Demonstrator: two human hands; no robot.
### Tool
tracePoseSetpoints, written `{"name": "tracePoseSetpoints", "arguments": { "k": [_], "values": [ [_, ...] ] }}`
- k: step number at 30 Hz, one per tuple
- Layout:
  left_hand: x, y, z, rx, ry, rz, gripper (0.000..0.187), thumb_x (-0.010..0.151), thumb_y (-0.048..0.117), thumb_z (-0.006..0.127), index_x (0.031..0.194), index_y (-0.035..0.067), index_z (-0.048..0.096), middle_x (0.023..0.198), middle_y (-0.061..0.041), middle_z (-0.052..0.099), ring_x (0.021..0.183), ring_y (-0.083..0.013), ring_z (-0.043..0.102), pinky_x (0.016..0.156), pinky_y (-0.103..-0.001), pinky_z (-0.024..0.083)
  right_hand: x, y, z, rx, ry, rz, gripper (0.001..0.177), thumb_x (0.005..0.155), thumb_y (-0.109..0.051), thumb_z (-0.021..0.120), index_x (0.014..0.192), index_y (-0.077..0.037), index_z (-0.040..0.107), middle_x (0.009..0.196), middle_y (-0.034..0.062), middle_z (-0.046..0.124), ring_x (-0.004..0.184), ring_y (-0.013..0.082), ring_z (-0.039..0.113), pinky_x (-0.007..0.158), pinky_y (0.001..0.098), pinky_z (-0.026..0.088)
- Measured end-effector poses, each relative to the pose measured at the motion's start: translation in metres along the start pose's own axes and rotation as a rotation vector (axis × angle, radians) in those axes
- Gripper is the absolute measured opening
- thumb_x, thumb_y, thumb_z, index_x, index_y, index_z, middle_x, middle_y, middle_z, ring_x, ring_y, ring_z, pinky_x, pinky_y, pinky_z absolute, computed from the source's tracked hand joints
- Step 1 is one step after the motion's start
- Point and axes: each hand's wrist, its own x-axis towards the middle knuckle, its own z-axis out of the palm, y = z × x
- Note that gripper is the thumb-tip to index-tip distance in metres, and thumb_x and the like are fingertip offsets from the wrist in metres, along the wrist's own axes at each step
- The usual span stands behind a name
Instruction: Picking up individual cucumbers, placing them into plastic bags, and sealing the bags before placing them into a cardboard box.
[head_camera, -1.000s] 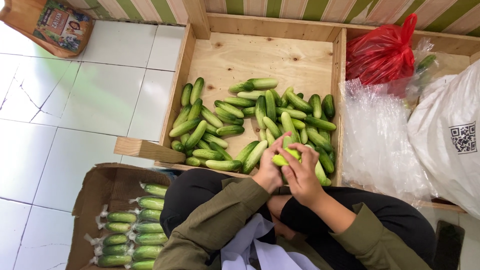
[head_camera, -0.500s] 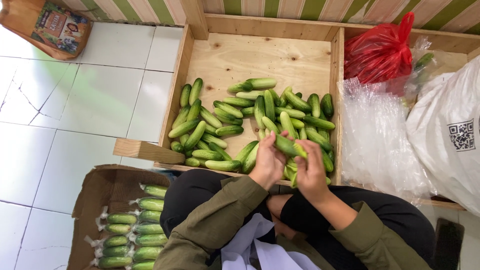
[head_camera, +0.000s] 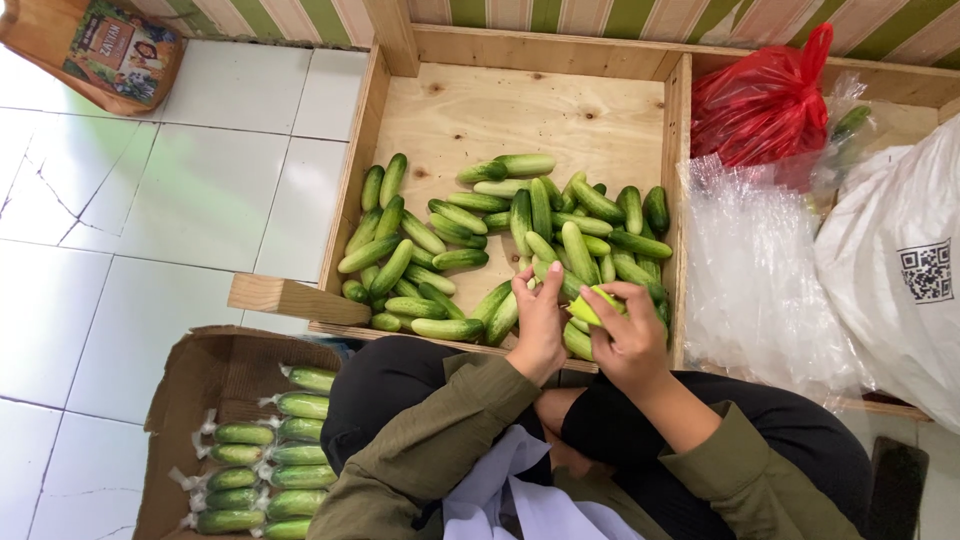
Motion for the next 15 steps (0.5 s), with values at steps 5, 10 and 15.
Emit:
{"name": "tracePoseSetpoints", "arguments": {
  "k": [5, 10, 15],
  "values": [
    [-0.007, -0.006, -0.005, 0.164, -0.147, 0.04, 0.049, 0.103, 0.038, 0.063, 0.139, 0.01, 0.045, 0.109, -0.009, 0.06, 0.093, -0.0181, 0.06, 0.076, -0.031, 0.056, -0.015, -0.005, 0.01, 0.024, -0.158, 0.077, 0.047, 0.102, -0.03, 0.053, 0.14, -0.002, 0.062, 0.116, 0.0154, 0.051, 0.091, 0.0343, 0.065, 0.074, 0.0432, 0.057],
    [-0.014, -0.012, -0.006, 0.3, -0.284, 0.118, 0.047, 0.113, 0.042, 0.039, 0.138, 0.007, 0.057, 0.116, -0.015, 0.061, 0.106, -0.0243, 0.06, 0.093, -0.04, 0.053, -0.021, 0.019, 0.015, 0.152, -0.195, 0.21, 0.057, 0.107, -0.031, 0.04, 0.159, -0.007, 0.043, 0.117, 0.0148, 0.041, 0.103, 0.0366, 0.054, 0.091, 0.0476, 0.05],
    [-0.032, -0.013, 0.009, 0.467, -0.462, 0.164, 0.027, 0.105, 0.031, 0.065, 0.123, 0.011, 0.071, 0.096, -0.003, 0.066, 0.09, -0.0116, 0.062, 0.082, -0.03, 0.054, -0.012, 0.057, 0.006, 0.418, -0.218, 0.685, 0.047, 0.111, -0.031, 0.038, 0.148, -0.01, 0.058, 0.113, 0.0159, 0.039, 0.107, 0.0319, 0.046, 0.101, 0.0466, 0.038]
  ]
}}
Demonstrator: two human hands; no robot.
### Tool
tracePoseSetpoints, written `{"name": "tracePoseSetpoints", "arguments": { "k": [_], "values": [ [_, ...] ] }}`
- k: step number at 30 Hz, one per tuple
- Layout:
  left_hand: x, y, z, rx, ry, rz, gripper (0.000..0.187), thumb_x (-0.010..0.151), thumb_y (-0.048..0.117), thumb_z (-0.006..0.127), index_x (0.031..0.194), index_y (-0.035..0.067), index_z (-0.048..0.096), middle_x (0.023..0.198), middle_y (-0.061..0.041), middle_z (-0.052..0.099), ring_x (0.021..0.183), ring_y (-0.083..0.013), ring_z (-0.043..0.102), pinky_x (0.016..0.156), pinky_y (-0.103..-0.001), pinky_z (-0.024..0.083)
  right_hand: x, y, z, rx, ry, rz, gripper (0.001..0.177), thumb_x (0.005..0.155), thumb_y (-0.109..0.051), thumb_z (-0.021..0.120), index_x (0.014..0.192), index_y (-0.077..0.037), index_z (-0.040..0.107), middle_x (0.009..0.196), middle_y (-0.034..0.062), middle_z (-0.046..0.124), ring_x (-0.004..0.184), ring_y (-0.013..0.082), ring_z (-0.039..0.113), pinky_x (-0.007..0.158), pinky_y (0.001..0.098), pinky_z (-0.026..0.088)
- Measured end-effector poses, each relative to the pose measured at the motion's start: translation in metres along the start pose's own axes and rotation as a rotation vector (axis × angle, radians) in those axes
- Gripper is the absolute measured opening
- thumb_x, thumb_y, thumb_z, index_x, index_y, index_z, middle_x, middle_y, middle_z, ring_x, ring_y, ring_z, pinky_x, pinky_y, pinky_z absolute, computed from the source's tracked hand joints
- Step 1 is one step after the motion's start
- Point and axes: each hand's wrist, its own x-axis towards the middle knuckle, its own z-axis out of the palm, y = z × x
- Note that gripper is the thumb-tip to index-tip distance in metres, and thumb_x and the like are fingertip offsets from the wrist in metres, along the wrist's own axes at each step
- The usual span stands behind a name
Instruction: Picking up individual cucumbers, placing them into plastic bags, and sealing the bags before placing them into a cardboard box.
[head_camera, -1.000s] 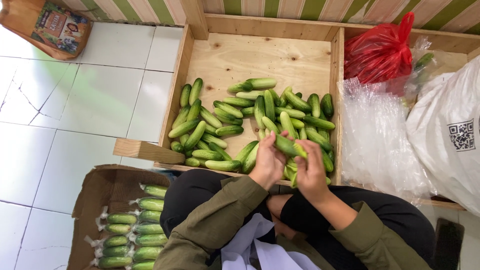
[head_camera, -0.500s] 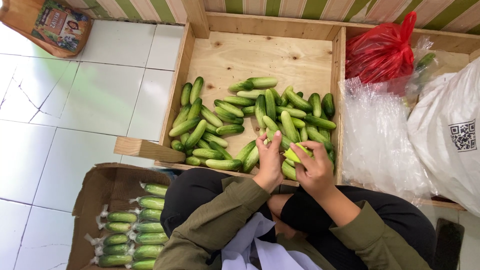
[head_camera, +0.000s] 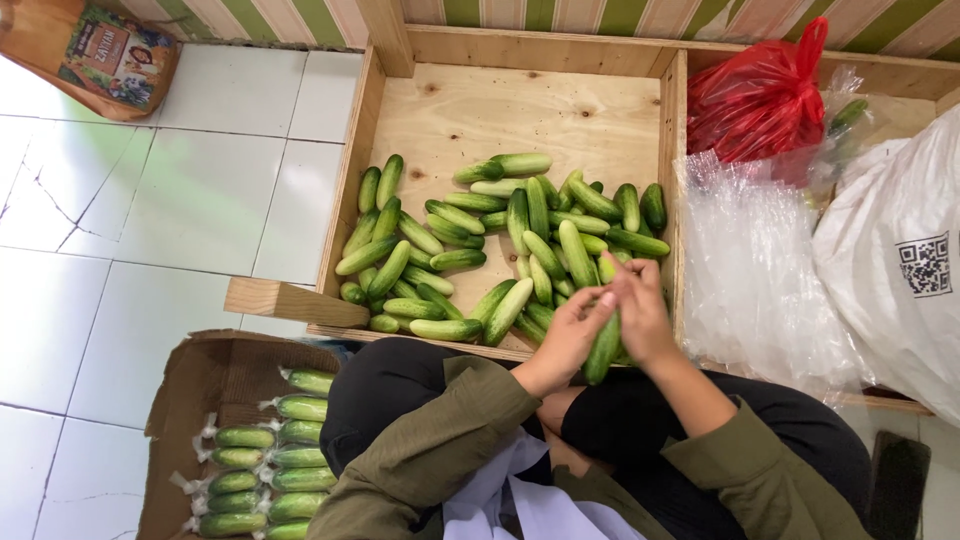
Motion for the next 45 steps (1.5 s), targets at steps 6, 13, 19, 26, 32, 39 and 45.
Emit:
{"name": "tracePoseSetpoints", "arguments": {
  "k": [6, 13, 19, 26, 32, 39, 45],
  "values": [
    [0.005, 0.008, -0.007, -0.071, -0.006, -0.076, 0.035, 0.103, 0.035, 0.068, 0.128, 0.011, 0.067, 0.111, -0.011, 0.071, 0.101, -0.018, 0.066, 0.093, -0.038, 0.052, 0.01, 0.098, 0.016, 0.176, 0.15, 0.146, 0.024, 0.106, -0.015, 0.057, 0.113, 0.004, 0.07, 0.11, 0.0197, 0.061, 0.107, 0.0305, 0.06, 0.101, 0.0399, 0.044],
    [0.029, -0.014, -0.039, -0.096, 0.11, -0.16, 0.035, 0.107, 0.034, 0.057, 0.13, 0.007, 0.06, 0.105, -0.007, 0.066, 0.096, -0.0155, 0.062, 0.085, -0.033, 0.052, -0.006, 0.11, 0.06, -0.192, -0.106, 0.124, 0.02, 0.094, -0.012, 0.066, 0.109, -0.006, 0.076, 0.107, 0.0144, 0.064, 0.104, 0.0325, 0.064, 0.091, 0.0423, 0.051],
    [0.028, -0.007, -0.044, -0.053, 0.095, -0.144, 0.037, 0.108, 0.033, 0.055, 0.133, 0.006, 0.057, 0.105, -0.008, 0.068, 0.094, -0.0143, 0.065, 0.083, -0.03, 0.054, -0.007, 0.019, 0.038, -0.724, -0.443, 0.387, 0.035, 0.09, -0.028, 0.064, 0.121, -0.011, 0.066, 0.124, 0.013, 0.059, 0.121, 0.0388, 0.057, 0.099, 0.0563, 0.046],
    [0.022, -0.005, -0.034, 0.075, -0.007, -0.014, 0.046, 0.105, 0.031, 0.062, 0.136, 0.001, 0.047, 0.085, -0.009, 0.069, 0.068, -0.0096, 0.064, 0.056, -0.019, 0.05, -0.015, -0.051, 0.001, -0.035, -0.087, 0.484, 0.051, 0.105, -0.045, 0.045, 0.12, -0.005, 0.073, 0.115, 0.025, 0.073, 0.12, 0.0391, 0.065, 0.105, 0.05, 0.048],
    [0.034, -0.009, -0.038, 0.217, -0.007, 0.068, 0.03, 0.109, 0.026, 0.053, 0.127, 0.002, 0.054, 0.087, -0.013, 0.07, 0.069, -0.0158, 0.065, 0.06, -0.025, 0.053, -0.003, -0.036, -0.005, 0.06, -0.166, 0.433, 0.064, 0.096, -0.06, 0.059, 0.13, -0.006, 0.06, 0.086, 0.0172, 0.074, 0.068, 0.0275, 0.074, 0.06, 0.0376, 0.059],
    [0.076, -0.063, -0.017, -0.032, 0.09, -0.053, 0.042, 0.103, 0.041, 0.053, 0.126, 0.01, 0.069, 0.111, -0.009, 0.069, 0.096, -0.0148, 0.067, 0.078, -0.029, 0.058, -0.015, -0.087, -0.03, -0.294, 0.022, 0.209, 0.055, 0.086, -0.04, 0.075, 0.134, -0.019, 0.057, 0.113, 0.0163, 0.075, 0.101, 0.0399, 0.073, 0.082, 0.0535, 0.06],
    [0.105, -0.148, 0.081, 0.107, -0.125, -0.269, 0.03, 0.101, 0.018, 0.064, 0.128, 0.005, 0.069, 0.129, -0.019, 0.064, 0.102, -0.0252, 0.069, 0.082, -0.03, 0.06, -0.024, -0.089, -0.031, -0.283, 0.069, 0.066, 0.044, 0.085, -0.025, 0.075, 0.124, -0.006, 0.064, 0.1, 0.0251, 0.076, 0.093, 0.0431, 0.075, 0.078, 0.0543, 0.06]
  ]
}}
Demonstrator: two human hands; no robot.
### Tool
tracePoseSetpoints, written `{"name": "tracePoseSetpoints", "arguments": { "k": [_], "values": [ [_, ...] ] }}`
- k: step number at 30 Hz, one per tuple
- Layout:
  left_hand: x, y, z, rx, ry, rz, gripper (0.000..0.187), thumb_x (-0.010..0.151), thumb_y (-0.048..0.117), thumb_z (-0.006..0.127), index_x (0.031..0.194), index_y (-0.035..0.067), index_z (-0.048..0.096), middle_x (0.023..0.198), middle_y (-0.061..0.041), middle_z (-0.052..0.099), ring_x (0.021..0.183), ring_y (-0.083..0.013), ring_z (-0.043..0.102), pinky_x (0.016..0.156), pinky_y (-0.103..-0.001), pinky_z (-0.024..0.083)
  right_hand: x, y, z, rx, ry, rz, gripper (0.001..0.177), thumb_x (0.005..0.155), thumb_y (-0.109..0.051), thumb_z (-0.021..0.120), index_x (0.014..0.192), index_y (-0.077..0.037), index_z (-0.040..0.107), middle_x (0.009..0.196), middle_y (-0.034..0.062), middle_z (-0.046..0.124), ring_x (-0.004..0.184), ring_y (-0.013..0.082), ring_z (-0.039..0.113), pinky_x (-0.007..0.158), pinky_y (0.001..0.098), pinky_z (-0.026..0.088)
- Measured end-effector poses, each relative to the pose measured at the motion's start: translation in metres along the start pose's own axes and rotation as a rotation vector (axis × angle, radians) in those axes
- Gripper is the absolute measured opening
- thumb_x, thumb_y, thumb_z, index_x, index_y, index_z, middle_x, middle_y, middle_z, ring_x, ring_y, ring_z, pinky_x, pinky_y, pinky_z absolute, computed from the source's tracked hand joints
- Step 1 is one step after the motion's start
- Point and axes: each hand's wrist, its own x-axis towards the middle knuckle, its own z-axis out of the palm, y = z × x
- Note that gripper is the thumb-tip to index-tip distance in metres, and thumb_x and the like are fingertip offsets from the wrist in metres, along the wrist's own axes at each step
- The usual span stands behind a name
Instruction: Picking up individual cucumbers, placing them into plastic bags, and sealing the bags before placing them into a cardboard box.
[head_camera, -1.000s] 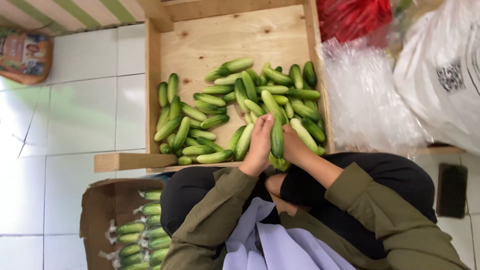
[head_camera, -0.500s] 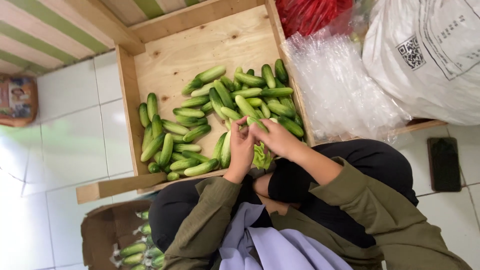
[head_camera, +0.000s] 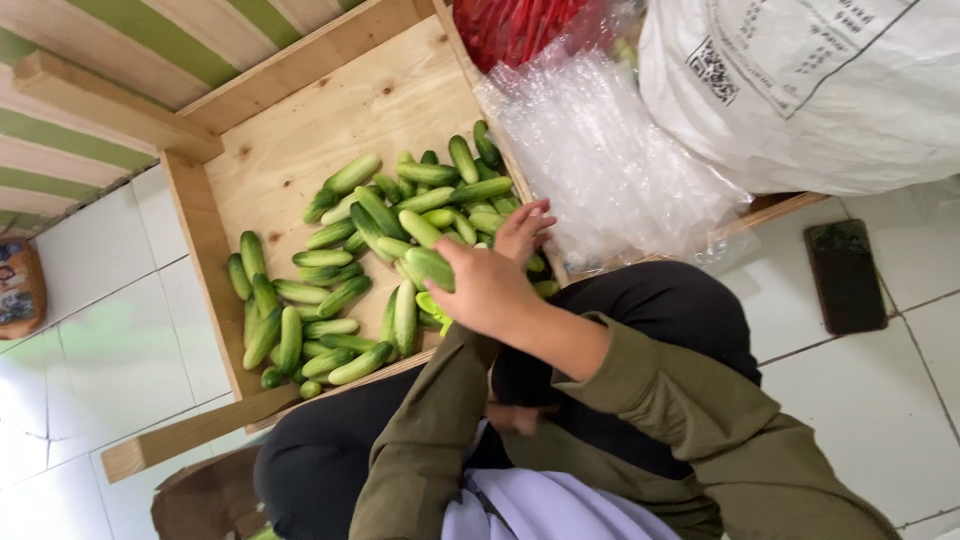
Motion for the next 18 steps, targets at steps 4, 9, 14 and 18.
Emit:
{"name": "tracePoseSetpoints", "arguments": {
  "k": [4, 9, 14, 18],
  "values": [
    [0.011, 0.004, 0.033, 0.082, -0.094, -0.038, 0.04, 0.104, 0.02, 0.06, 0.14, 0.004, 0.06, 0.143, -0.026, 0.051, 0.116, -0.039, 0.066, 0.087, -0.044, 0.06, 0.005, 0.016, 0.01, 0.042, -0.03, -0.036, 0.037, 0.089, -0.024, 0.072, 0.123, -0.011, 0.064, 0.099, 0.0165, 0.076, 0.089, 0.0351, 0.077, 0.075, 0.0442, 0.063],
    [0.022, 0.009, 0.046, 0.073, -0.129, -0.183, 0.05, 0.104, 0.019, 0.055, 0.152, 0.007, 0.046, 0.154, -0.023, 0.04, 0.095, -0.0333, 0.075, 0.061, -0.031, 0.064, -0.001, 0.008, 0.01, 0.023, -0.108, -0.084, 0.038, 0.089, -0.025, 0.07, 0.123, -0.01, 0.061, 0.101, 0.015, 0.075, 0.088, 0.0339, 0.077, 0.073, 0.0452, 0.063],
    [0.016, 0.021, 0.057, 0.214, 0.007, -0.096, 0.039, 0.103, 0.015, 0.055, 0.14, 0.002, 0.057, 0.119, -0.028, 0.065, 0.08, -0.0342, 0.077, 0.049, -0.034, 0.063, -0.001, 0.005, 0.005, 0.029, -0.148, -0.135, 0.039, 0.09, -0.025, 0.069, 0.123, -0.007, 0.06, 0.103, 0.0165, 0.073, 0.087, 0.0347, 0.076, 0.072, 0.0479, 0.062],
    [0.012, 0.02, 0.053, 1.04, 0.082, 0.298, 0.036, 0.1, 0.028, 0.056, 0.129, 0.012, 0.071, 0.13, -0.016, 0.069, 0.118, -0.0338, 0.068, 0.089, -0.047, 0.06, 0.002, 0.01, 0.005, 0.059, -0.1, -0.132, 0.042, 0.089, -0.03, 0.069, 0.124, -0.009, 0.06, 0.109, 0.0163, 0.073, 0.093, 0.0382, 0.076, 0.074, 0.0504, 0.062]
  ]
}}
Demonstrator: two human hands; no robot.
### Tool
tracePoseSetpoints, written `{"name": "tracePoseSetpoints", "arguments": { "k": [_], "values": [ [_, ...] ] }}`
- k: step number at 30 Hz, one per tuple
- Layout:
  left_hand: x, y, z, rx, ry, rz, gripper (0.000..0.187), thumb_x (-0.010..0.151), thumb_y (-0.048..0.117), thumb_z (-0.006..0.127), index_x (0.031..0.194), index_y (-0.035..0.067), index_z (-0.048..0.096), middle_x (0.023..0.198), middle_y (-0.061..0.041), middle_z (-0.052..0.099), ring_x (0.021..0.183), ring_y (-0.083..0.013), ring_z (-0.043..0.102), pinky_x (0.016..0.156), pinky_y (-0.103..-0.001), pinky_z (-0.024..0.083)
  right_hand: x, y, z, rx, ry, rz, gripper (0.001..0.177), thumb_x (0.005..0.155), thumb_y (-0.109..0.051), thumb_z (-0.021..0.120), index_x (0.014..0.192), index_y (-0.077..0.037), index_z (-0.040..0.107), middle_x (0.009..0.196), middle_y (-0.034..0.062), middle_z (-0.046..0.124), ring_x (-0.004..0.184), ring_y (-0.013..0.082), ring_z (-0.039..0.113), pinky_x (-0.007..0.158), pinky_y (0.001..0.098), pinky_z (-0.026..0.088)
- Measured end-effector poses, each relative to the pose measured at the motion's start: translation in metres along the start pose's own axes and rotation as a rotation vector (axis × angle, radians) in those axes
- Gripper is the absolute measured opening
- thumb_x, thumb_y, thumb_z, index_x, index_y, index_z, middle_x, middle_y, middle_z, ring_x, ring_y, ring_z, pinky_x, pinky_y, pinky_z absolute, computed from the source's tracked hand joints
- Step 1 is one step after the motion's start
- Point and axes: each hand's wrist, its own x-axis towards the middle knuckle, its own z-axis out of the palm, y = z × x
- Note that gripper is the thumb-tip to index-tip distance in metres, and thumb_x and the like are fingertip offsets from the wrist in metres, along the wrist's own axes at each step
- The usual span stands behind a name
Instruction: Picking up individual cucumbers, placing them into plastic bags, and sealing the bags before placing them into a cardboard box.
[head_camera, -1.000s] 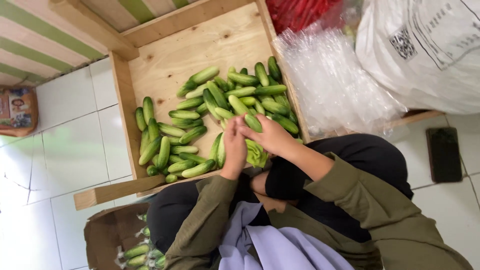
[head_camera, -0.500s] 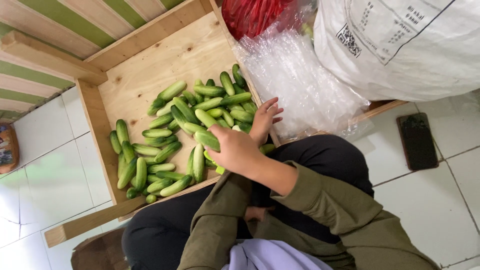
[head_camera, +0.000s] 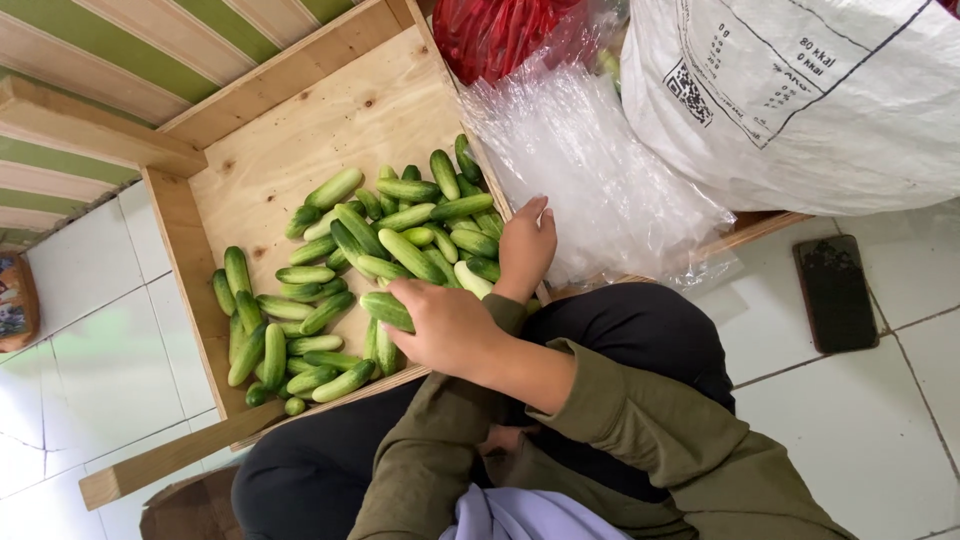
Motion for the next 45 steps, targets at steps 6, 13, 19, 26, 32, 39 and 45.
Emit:
{"name": "tracePoseSetpoints", "arguments": {
  "k": [6, 13, 19, 26, 32, 39, 45],
  "values": [
    [-0.024, 0.015, -0.063, -0.032, -0.016, 0.21, 0.035, 0.101, 0.021, 0.058, 0.13, 0.007, 0.069, 0.134, -0.018, 0.068, 0.126, -0.0355, 0.063, 0.104, -0.046, 0.053, 0.001, 0.0, -0.022, 0.043, 0.062, -0.012, 0.037, 0.097, -0.024, 0.064, 0.127, -0.003, 0.062, 0.109, 0.0219, 0.072, 0.075, 0.0301, 0.076, 0.072, 0.0413, 0.065],
    [-0.072, -0.019, -0.162, 0.127, -0.041, 0.329, 0.031, 0.089, 0.004, 0.063, 0.116, -0.008, 0.073, 0.112, -0.033, 0.07, 0.114, -0.0494, 0.064, 0.1, -0.059, 0.052, 0.031, 0.041, -0.033, 0.065, 0.387, 0.159, 0.051, 0.085, -0.034, 0.079, 0.124, -0.005, 0.064, 0.105, 0.0237, 0.073, 0.101, 0.0484, 0.07, 0.083, 0.0605, 0.057],
    [-0.119, 0.005, -0.23, -0.314, 0.069, 0.425, 0.03, 0.093, 0.004, 0.069, 0.122, 0.009, 0.075, 0.124, -0.015, 0.073, 0.12, -0.0328, 0.068, 0.104, -0.044, 0.053, 0.04, 0.059, -0.054, 0.015, 0.417, 0.172, 0.054, 0.08, -0.037, 0.086, 0.118, -0.004, 0.065, 0.101, 0.0222, 0.07, 0.098, 0.0462, 0.07, 0.082, 0.0561, 0.058],
    [-0.116, -0.018, -0.24, -0.609, 0.364, 0.343, 0.017, 0.093, 0.0, 0.073, 0.11, 0.001, 0.078, 0.111, -0.02, 0.076, 0.106, -0.0289, 0.073, 0.09, -0.037, 0.059, 0.035, 0.035, -0.049, 0.6, 0.028, 0.377, 0.045, 0.076, -0.005, 0.086, 0.113, 0.003, 0.061, 0.092, 0.0187, 0.072, 0.035, 0.0183, 0.058, 0.026, 0.0286, 0.051],
    [-0.111, -0.034, -0.235, -0.747, 0.417, 0.266, 0.015, 0.09, -0.005, 0.075, 0.104, -0.003, 0.077, 0.099, -0.016, 0.074, 0.088, -0.0183, 0.072, 0.077, -0.03, 0.062, 0.047, 0.079, -0.062, 0.356, 0.168, 0.439, 0.042, 0.082, -0.001, 0.078, 0.119, 0.002, 0.058, 0.084, 0.019, 0.07, 0.042, 0.0235, 0.062, 0.032, 0.0332, 0.056],
    [-0.115, -0.034, -0.236, -0.712, 0.411, 0.248, 0.013, 0.086, -0.006, 0.079, 0.098, 0.0, 0.079, 0.095, -0.013, 0.074, 0.089, -0.0171, 0.073, 0.078, -0.029, 0.062, 0.067, 0.209, -0.084, -0.482, 0.297, 0.635, 0.05, 0.071, -0.011, 0.072, 0.12, -0.008, 0.065, 0.091, 0.013, 0.067, 0.077, 0.0383, 0.073, 0.065, 0.0528, 0.059],
    [-0.121, -0.019, -0.247, -0.704, 0.397, 0.319, 0.013, 0.085, -0.009, 0.078, 0.094, 0.001, 0.079, 0.09, -0.015, 0.076, 0.087, -0.0228, 0.075, 0.08, -0.03, 0.061, 0.072, 0.2, -0.063, -0.25, 0.349, 0.526, 0.04, 0.071, -0.007, 0.069, 0.11, 0.0, 0.065, 0.086, 0.0205, 0.062, 0.081, 0.0463, 0.071, 0.063, 0.0552, 0.057]
  ]
}}
